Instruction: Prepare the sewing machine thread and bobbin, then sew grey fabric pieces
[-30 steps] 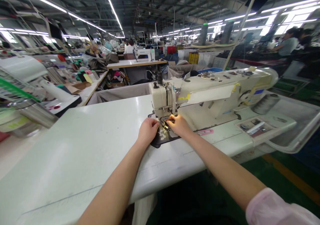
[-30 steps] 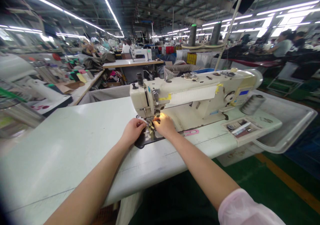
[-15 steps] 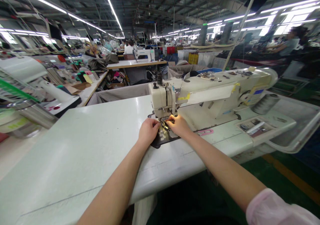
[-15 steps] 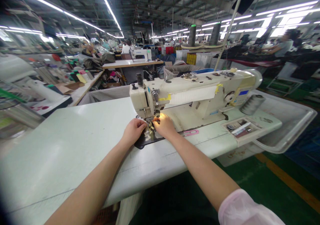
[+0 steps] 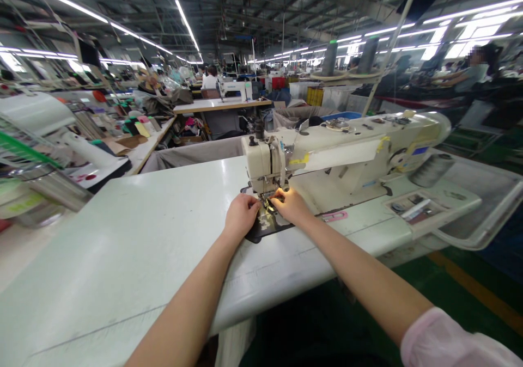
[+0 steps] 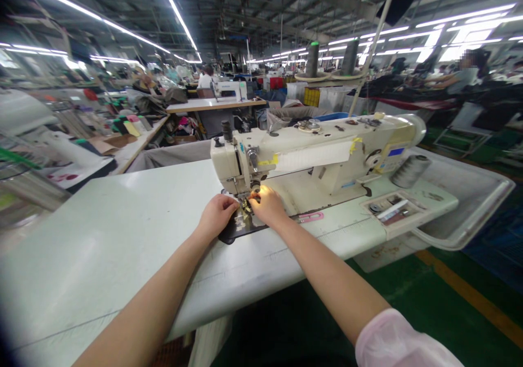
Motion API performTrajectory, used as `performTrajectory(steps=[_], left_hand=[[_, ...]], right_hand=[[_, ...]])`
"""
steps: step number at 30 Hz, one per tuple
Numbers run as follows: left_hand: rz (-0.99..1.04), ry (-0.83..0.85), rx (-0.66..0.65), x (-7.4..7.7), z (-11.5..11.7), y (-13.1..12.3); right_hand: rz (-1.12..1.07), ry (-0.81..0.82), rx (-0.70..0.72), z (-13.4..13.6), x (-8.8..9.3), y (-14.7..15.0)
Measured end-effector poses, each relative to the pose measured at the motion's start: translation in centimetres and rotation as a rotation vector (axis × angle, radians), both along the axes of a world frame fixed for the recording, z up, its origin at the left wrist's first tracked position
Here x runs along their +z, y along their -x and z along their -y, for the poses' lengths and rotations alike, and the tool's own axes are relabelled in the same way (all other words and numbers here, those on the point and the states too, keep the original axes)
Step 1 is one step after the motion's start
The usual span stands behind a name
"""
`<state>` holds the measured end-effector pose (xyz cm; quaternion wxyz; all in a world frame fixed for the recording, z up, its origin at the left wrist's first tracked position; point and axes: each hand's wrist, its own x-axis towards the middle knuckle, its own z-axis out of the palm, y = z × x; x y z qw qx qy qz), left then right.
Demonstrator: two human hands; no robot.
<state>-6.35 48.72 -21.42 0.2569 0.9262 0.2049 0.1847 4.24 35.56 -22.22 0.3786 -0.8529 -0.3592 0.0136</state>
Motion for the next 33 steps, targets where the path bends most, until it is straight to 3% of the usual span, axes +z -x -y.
performTrajectory(steps=[33], left_hand=[[0.000,-0.001,0.033,0.30,0.15,0.02]], right_hand=[[0.053,-0.036,0.010,-0.15,-0.52,-0.25]])
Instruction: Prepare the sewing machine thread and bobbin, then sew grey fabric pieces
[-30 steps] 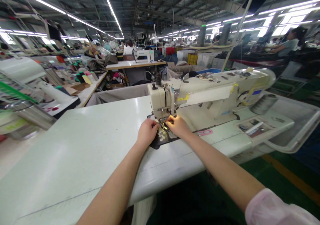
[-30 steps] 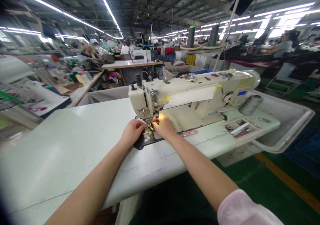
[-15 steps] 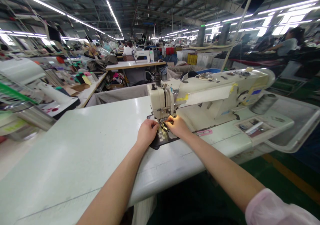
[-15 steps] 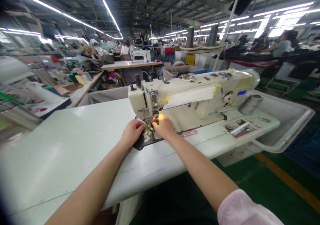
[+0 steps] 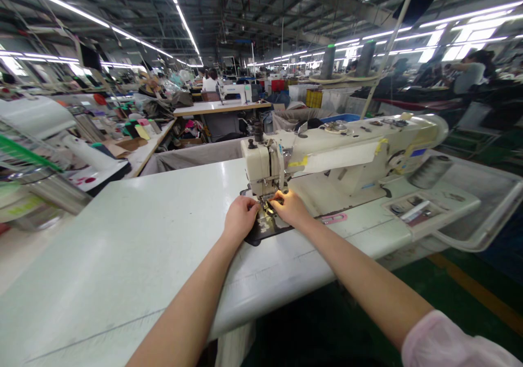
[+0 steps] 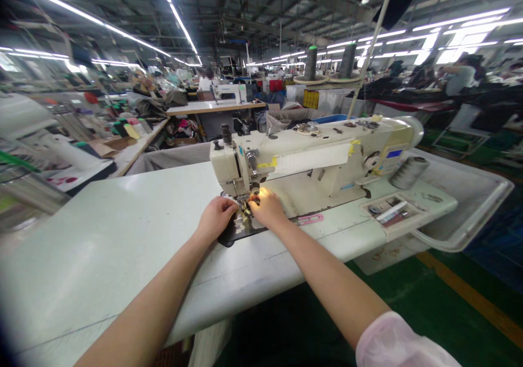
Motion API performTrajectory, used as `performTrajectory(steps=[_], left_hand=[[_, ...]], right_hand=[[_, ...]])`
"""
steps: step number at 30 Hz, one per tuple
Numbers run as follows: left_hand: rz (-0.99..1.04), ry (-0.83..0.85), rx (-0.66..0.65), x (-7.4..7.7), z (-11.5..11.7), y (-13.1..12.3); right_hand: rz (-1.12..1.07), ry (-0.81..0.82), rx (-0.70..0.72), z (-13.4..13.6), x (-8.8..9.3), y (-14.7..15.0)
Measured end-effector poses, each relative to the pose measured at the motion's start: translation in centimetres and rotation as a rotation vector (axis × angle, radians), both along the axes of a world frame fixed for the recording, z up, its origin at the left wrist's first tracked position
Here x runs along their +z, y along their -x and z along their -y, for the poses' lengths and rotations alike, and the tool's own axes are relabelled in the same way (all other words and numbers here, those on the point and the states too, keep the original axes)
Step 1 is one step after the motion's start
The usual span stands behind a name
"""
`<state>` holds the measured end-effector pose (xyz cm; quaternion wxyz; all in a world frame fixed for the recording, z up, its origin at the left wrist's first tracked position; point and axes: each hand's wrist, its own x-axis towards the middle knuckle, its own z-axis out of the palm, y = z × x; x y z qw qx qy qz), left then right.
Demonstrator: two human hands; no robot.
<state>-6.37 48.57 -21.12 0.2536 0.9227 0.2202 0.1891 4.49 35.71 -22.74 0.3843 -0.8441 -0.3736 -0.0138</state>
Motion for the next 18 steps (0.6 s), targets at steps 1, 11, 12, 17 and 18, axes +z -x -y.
performTrajectory(steps=[1,11,12,17,18], left_hand=[[0.000,-0.001,0.003,0.01,0.00,0.00],[0.000,0.001,0.009,0.02,0.10,0.04],[0.001,0.000,0.009,0.04,0.12,0.04],[-0.003,0.001,0.013,0.04,0.14,0.03],[-0.005,0.002,0.013,0.04,0.13,0.03]], right_hand=[[-0.003,0.000,0.003,0.00,-0.01,-0.01],[-0.020,-0.002,0.004,0.11,0.28,0.17],[-0.018,0.001,0.002,0.11,0.30,0.18],[-0.014,0.014,-0.007,0.10,0.33,0.19],[-0.015,0.011,-0.004,0.09,0.34,0.19]])
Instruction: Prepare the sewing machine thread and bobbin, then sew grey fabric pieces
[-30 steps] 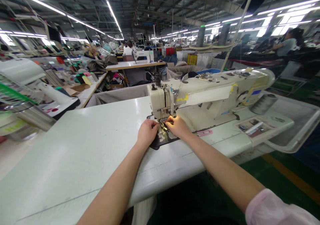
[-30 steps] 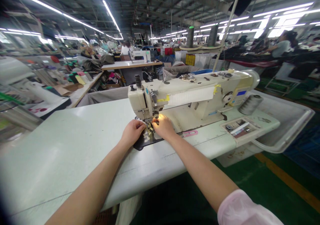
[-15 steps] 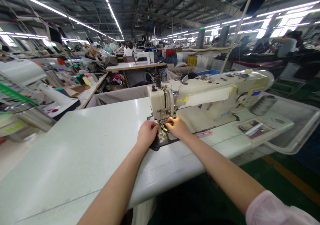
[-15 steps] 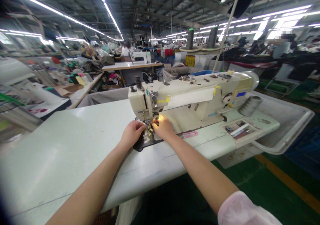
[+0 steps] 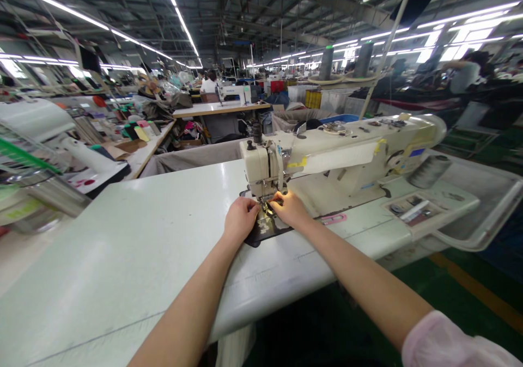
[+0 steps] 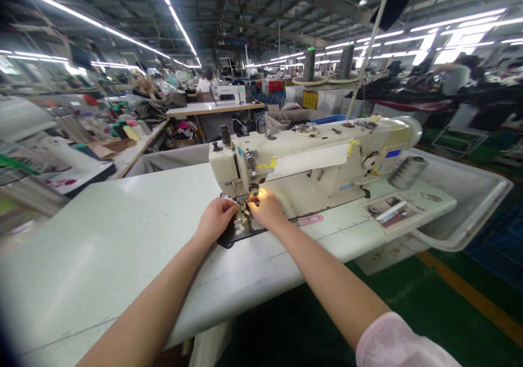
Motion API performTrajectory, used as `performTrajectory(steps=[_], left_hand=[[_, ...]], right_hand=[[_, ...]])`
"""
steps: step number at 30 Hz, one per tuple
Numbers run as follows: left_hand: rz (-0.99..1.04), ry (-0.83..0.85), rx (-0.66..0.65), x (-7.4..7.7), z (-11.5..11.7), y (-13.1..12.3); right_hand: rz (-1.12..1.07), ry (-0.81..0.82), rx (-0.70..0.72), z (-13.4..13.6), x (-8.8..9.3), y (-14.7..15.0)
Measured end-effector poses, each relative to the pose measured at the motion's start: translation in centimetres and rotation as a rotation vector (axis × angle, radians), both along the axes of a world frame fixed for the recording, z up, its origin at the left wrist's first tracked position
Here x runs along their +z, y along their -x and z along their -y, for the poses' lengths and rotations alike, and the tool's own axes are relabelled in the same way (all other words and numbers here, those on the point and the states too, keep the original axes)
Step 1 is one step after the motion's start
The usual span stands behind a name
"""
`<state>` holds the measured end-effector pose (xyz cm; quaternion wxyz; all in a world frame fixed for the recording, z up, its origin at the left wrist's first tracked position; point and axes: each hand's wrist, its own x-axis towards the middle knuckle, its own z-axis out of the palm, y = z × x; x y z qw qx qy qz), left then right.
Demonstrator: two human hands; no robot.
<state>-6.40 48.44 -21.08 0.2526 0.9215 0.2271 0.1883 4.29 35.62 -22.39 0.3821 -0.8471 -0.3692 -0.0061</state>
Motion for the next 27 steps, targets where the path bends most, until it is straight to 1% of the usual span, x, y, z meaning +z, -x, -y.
performTrajectory(steps=[11,21,27], left_hand=[[-0.015,0.012,-0.008,-0.10,-0.06,-0.08],[-0.030,0.027,0.014,0.34,0.14,0.23],[-0.044,0.040,0.050,0.43,0.35,0.46]], right_hand=[[-0.015,0.041,-0.024,-0.01,0.35,0.16],[-0.060,-0.040,0.003,-0.05,-0.12,0.07],[-0.065,0.036,-0.035,-0.47,-0.55,-0.12]])
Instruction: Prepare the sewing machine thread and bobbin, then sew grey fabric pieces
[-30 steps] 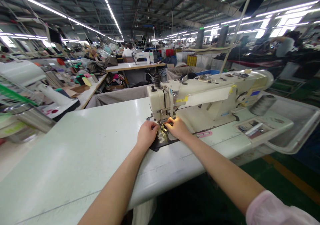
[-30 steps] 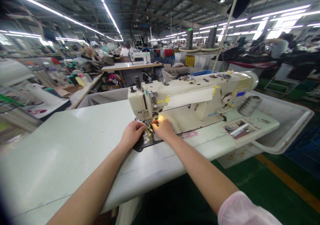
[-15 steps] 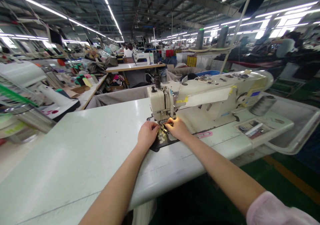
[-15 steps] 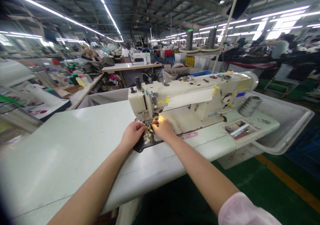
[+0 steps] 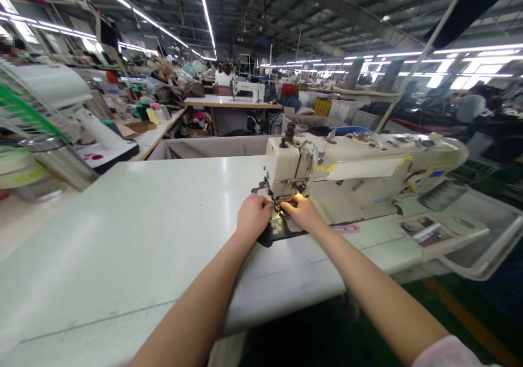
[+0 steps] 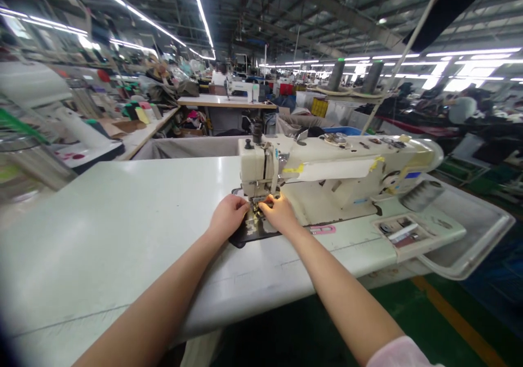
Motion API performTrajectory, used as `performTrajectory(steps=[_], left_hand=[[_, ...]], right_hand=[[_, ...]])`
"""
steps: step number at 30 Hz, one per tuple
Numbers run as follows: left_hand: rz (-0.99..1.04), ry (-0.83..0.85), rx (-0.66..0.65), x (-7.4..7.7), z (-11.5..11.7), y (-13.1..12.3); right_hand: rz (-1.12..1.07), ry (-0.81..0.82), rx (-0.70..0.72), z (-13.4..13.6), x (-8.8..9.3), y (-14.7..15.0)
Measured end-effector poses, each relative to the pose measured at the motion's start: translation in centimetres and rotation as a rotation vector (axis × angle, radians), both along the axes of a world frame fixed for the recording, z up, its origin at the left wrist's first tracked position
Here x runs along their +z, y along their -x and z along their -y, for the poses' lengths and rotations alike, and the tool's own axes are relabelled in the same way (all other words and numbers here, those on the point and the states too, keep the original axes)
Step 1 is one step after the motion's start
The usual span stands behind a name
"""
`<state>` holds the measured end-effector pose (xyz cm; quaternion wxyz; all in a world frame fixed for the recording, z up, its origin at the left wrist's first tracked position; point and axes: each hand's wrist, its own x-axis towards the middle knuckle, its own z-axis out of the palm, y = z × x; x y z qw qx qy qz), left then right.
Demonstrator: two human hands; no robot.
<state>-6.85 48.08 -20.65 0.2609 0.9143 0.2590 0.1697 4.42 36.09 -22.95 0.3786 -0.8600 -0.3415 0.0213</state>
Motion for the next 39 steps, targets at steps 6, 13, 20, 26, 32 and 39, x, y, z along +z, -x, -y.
performTrajectory(steps=[6,13,20,26,32,39], left_hand=[[-0.023,0.007,0.034,0.23,0.30,0.15],[-0.027,0.011,0.043,0.35,0.37,0.48],[-0.026,-0.024,0.049,0.24,0.58,0.62],[-0.025,-0.040,0.041,0.12,0.62,0.62],[-0.027,-0.027,0.029,0.00,0.60,0.64],[-0.035,-0.042,0.016,0.25,0.61,0.71]], right_hand=[[0.004,-0.019,0.003,-0.09,-0.38,-0.02],[-0.025,-0.011,-0.022,0.13,0.02,0.25],[-0.054,-0.020,-0.015,0.28,-0.37,-0.06],[-0.092,-0.045,0.020,0.37,-0.66,-0.32],[-0.037,-0.024,0.019,0.38,-0.36,-0.06],[-0.037,-0.026,0.021,0.30,-0.19,0.08]])
